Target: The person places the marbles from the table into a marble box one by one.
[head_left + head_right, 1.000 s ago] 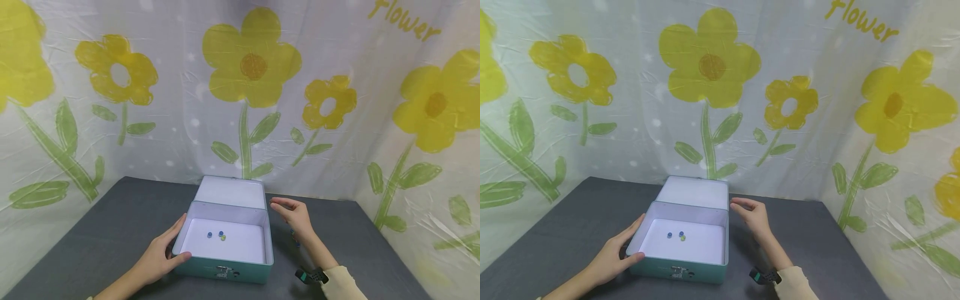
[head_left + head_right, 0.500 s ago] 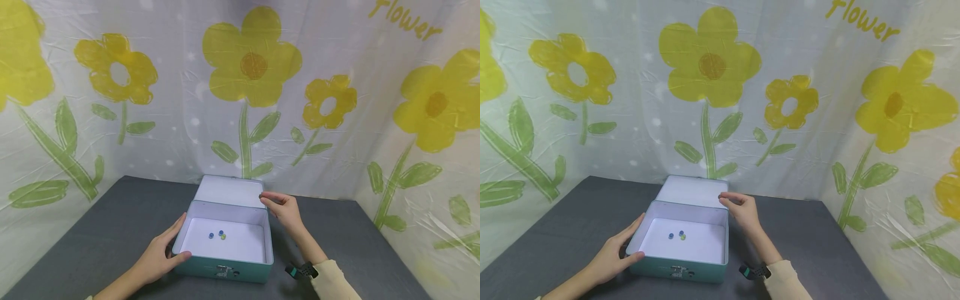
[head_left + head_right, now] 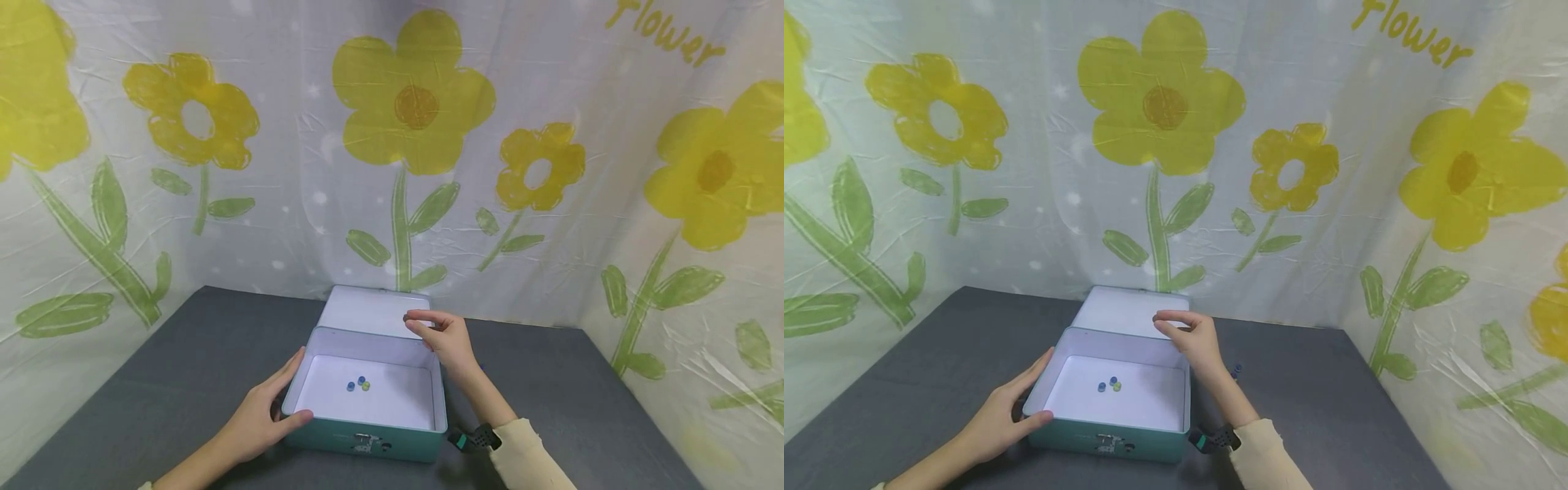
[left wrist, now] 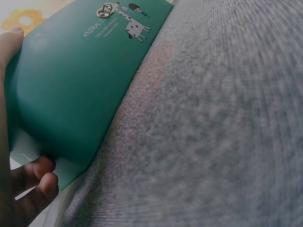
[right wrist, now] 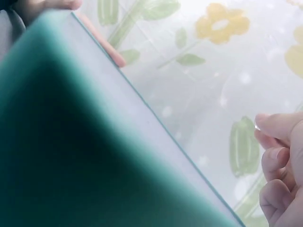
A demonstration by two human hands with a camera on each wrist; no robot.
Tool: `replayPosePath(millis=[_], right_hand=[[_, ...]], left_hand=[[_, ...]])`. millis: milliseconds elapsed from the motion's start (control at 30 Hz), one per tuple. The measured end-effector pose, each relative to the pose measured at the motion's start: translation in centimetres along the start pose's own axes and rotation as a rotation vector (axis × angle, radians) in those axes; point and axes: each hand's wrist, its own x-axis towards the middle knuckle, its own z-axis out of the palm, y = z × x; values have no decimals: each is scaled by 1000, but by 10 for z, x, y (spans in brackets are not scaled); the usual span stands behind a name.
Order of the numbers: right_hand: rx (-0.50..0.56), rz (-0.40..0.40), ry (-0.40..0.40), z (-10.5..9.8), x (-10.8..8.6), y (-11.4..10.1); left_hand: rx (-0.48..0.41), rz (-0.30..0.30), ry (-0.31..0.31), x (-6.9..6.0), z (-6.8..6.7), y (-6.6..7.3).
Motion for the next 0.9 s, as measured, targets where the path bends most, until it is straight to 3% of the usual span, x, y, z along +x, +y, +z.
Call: replayPosePath(millis=[567, 900], right_hand=[[-40, 11, -128, 30, -8, -6], [-101, -43, -193, 44, -12, -5]], left_hand=[[-15, 18, 6, 0, 1, 1], [-36, 34, 0, 0, 1, 0]])
